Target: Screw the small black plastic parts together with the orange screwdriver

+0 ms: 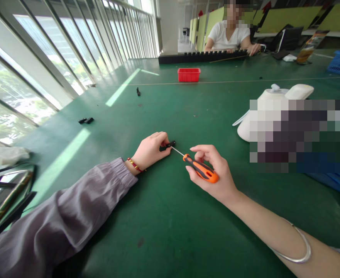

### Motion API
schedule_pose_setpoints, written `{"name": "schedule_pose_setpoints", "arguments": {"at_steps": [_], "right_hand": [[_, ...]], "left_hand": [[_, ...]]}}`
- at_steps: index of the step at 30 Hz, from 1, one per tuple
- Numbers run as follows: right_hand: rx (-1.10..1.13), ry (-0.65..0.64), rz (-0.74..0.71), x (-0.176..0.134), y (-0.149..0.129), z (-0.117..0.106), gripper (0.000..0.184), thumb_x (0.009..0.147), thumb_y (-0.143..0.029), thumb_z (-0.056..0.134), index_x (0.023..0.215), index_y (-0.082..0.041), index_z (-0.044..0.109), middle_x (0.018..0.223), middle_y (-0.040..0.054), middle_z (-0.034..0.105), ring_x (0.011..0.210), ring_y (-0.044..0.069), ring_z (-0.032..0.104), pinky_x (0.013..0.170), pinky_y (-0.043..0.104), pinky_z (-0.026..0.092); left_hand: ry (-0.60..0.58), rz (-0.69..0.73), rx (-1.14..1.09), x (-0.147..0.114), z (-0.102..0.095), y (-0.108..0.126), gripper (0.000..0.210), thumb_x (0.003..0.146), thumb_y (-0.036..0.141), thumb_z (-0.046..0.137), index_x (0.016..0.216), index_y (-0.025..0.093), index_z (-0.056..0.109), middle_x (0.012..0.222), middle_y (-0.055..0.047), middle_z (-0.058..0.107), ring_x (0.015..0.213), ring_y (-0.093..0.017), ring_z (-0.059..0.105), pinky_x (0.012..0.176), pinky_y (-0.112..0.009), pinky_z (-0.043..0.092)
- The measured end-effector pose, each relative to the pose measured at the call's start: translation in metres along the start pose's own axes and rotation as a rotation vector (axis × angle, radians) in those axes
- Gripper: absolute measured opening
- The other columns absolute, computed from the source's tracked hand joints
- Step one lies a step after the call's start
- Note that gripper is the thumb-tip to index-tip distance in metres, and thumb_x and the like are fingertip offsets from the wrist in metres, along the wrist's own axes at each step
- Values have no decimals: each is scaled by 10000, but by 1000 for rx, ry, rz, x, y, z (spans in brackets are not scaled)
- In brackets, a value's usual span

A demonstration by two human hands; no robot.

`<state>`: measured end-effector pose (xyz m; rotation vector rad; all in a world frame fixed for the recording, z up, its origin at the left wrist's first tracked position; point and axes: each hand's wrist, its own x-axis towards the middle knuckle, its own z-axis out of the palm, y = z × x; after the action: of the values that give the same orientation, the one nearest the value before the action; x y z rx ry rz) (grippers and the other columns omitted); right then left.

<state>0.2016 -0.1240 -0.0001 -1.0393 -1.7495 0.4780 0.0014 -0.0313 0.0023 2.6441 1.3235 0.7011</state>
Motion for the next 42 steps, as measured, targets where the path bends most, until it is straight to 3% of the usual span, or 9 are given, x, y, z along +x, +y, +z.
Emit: {"name": "schedule_pose_setpoints", "arguments": {"at_steps": [5,11,14,20,26,33,38,42], "right_hand": [[-20,-73,32,0,-1,-1,230,792,-197,647,993,-233,541,699,-38,575,561,89,572,499,189,462],[-63,53,-14,-1,-1,0,286,755,-161,667,1008,-232,552,799,-16,569,684,105,610,621,205,520],[-11,10,-18,-1,-1,-1,328,766,-170,657,1062,-238,534,796,-18,556,714,115,610,666,225,539],[-47,-39,13,0,-3,-2,234,791,-218,636,1003,-232,539,675,-41,534,540,97,547,492,211,472],[-53,51,-19,-1,-1,-1,286,762,-183,659,1019,-236,545,809,-9,565,729,122,624,683,234,543],[-46,-80,36,0,-1,-1,220,788,-215,648,984,-225,549,700,-30,574,564,99,588,505,204,464],[-93,26,-18,-1,0,0,247,768,-193,656,990,-235,556,812,-2,590,712,129,623,630,236,524],[-69,-13,8,-1,1,0,251,778,-211,647,1009,-236,553,820,-1,590,718,132,629,636,239,530]], "left_hand": [[2,5,1,0,0,0,76,761,185,541,735,194,470,767,-3,588,722,-145,543,619,-255,404],[-6,-2,9,0,0,0,75,762,190,540,735,193,470,774,-6,593,730,-147,549,621,-256,408],[-5,1,9,0,0,0,73,759,188,539,735,193,470,774,-5,592,727,-148,549,618,-257,406],[-14,-8,6,0,-1,1,64,763,189,537,742,195,477,781,-7,599,734,-150,553,625,-259,414],[-24,-14,10,0,-2,1,65,765,189,542,746,195,479,792,-10,603,742,-152,555,629,-262,412],[-18,-3,4,1,-2,1,66,764,187,540,748,193,476,789,-7,599,742,-149,551,628,-256,407],[-17,-4,7,0,-1,1,71,763,189,540,744,194,471,784,-7,597,738,-150,552,623,-257,407],[-14,-3,5,0,-2,1,73,761,188,541,743,195,471,783,-9,598,738,-152,553,627,-260,411]]}}
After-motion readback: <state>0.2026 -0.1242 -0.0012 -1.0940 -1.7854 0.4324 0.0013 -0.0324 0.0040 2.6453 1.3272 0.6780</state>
